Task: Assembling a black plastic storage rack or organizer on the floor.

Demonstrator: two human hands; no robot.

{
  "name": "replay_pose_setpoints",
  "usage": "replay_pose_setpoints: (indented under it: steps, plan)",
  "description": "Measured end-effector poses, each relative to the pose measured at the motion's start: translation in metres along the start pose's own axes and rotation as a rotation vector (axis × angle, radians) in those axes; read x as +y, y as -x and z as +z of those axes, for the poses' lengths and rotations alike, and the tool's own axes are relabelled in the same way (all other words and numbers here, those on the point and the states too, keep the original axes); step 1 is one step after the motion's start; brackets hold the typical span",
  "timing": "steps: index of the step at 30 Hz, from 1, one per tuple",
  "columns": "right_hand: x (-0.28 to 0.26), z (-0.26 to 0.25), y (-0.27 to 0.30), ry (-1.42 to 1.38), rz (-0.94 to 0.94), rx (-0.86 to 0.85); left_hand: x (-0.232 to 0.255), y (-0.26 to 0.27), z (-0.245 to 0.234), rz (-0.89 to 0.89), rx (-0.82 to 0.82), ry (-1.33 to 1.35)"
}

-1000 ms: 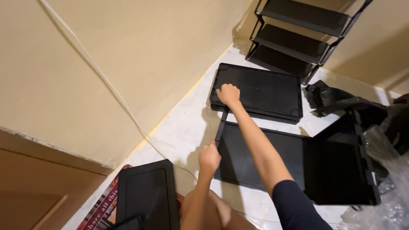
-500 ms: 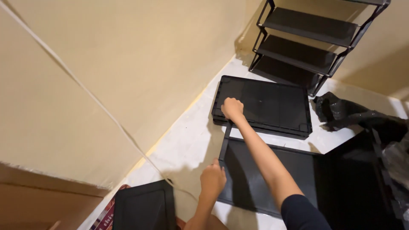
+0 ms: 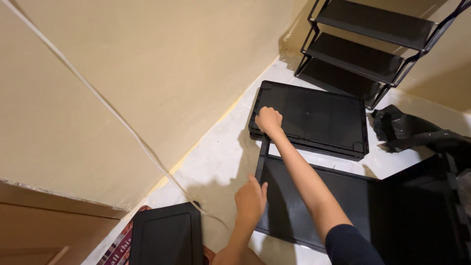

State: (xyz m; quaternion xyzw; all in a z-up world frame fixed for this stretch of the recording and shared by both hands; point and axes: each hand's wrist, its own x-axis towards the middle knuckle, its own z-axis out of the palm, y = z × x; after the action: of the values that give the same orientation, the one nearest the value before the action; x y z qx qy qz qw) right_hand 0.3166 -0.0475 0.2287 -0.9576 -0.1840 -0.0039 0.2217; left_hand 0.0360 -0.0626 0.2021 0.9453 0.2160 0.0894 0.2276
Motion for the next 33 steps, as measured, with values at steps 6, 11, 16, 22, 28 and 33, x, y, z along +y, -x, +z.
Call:
replay_pose_setpoints:
  steps: [6,11,16,22,28,33]
  plan:
    - [0.004,0.007,0.000,0.018,-0.029,0.002,-0.006,0.001,0.014,-0.014,-0.014,-0.004]
    - [0.001,0.011,0.000,0.035,-0.057,0.001,-0.021,-0.003,-0.002,0.051,0.028,0.008]
    - [-0.008,0.000,0.012,-0.025,-0.059,-0.032,-0.025,-0.002,-0.009,0.031,-0.002,-0.028]
    - [0.011,0.009,0.010,-0.054,-0.025,0.177,-0.013,0.001,0.018,0.039,0.011,-0.041]
    - [-0.001,-0.004,0.009,-0.238,0.060,-0.073,-0.014,0.000,0.017,0.025,0.039,-0.073]
    - [0.005,0.019,-0.004,-0.124,0.002,0.061,-0.003,0.002,-0.004,-0.017,-0.026,-0.094]
